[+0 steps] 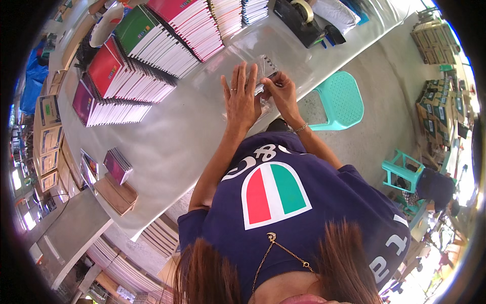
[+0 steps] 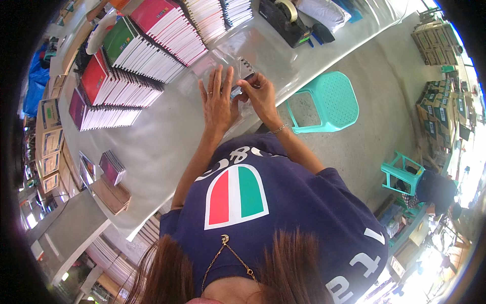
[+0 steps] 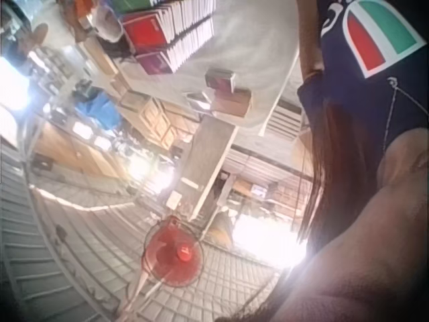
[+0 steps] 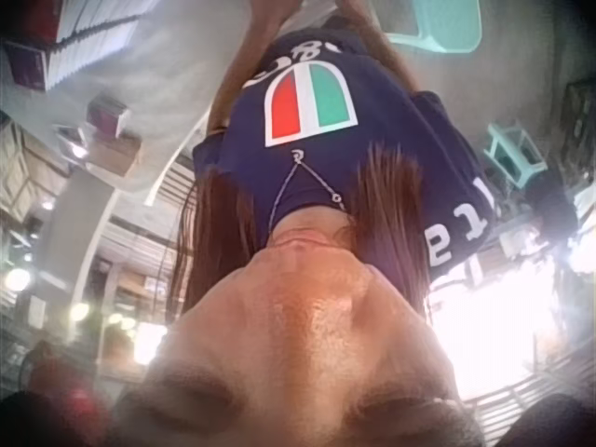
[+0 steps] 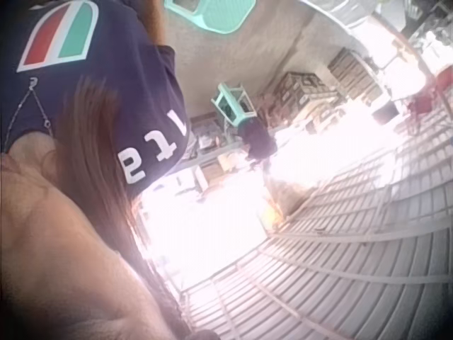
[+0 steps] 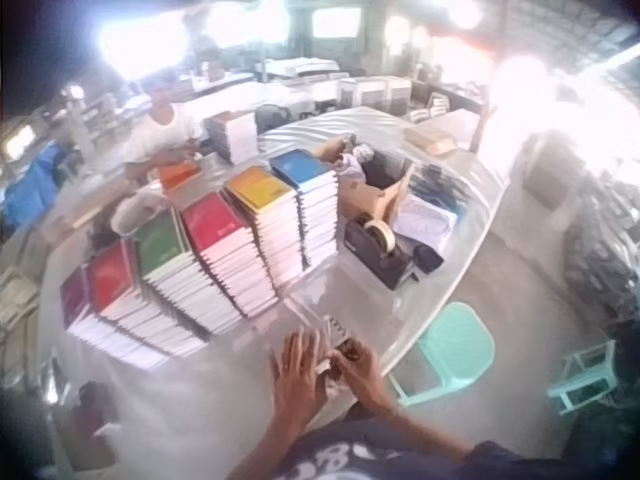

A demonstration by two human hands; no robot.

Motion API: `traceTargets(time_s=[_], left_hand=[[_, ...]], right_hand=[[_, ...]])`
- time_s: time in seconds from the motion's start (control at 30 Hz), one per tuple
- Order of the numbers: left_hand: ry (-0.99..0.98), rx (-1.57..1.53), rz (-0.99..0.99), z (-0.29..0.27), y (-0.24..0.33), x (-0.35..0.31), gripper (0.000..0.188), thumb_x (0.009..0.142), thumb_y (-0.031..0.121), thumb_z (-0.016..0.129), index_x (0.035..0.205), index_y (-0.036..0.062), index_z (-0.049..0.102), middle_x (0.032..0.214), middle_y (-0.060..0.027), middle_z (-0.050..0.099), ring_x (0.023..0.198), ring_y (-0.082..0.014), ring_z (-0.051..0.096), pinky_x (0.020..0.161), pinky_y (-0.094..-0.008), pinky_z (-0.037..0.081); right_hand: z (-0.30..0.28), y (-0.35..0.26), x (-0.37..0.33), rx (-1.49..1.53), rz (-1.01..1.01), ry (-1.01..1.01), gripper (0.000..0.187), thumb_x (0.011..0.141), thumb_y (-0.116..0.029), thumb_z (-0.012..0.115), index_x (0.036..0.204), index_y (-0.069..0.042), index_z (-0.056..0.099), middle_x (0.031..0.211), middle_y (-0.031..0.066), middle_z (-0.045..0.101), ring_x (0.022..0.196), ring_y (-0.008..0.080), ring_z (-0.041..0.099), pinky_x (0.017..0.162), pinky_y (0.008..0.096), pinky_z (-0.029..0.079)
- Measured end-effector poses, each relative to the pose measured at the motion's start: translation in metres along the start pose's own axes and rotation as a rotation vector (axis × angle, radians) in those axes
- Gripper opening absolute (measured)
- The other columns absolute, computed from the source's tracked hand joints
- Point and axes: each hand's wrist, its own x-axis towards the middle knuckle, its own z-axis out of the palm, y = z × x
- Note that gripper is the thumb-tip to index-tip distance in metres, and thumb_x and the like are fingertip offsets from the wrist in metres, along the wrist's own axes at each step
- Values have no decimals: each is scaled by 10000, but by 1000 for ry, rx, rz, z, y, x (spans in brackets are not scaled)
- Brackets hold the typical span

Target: The person repeatedly selects small spiral-bound notebooks from stacks on a table, places them into clear plastic bags, and seals the bags with adhesive tape. The process is repeated multiple times with different colored notebooks.

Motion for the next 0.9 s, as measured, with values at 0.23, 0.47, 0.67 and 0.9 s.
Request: traceTargets(time_s=[0.23,0.47,0.67,0.9], left_hand=[[25,-61,25,1,0,1,798,807,224,691,1501,158,304,1533,-130,265,1423,-327,238,1146,-592,136],[34,-49,-23,-18,17,29,811,766,355,760,1445,155,366,1417,-123,415,1340,-325,366,1107,-633,159],[-85,28,-4,-16,29,81,911,701,306,833,1455,174,338,1184,-92,571,1118,-291,560,1069,-536,315],[220,-1093,-213,-47,-7,40,838,634,1,844,1367,63,443,1245,-70,478,1107,-225,536,1007,-349,419]], right_hand=[[-6,25,16,-428,-165,112,454,717,-327,850,752,-27,511,587,60,580,530,127,558,470,303,425],[-52,39,21,-839,-199,49,481,707,-444,811,814,-44,566,617,100,569,552,226,550,528,383,426],[-52,34,6,100,686,-797,385,848,-357,713,1084,-76,596,960,85,653,833,209,630,725,333,508],[-35,3,62,522,183,-854,746,883,-203,667,1482,-67,243,1416,130,437,1310,282,426,1091,381,355]])
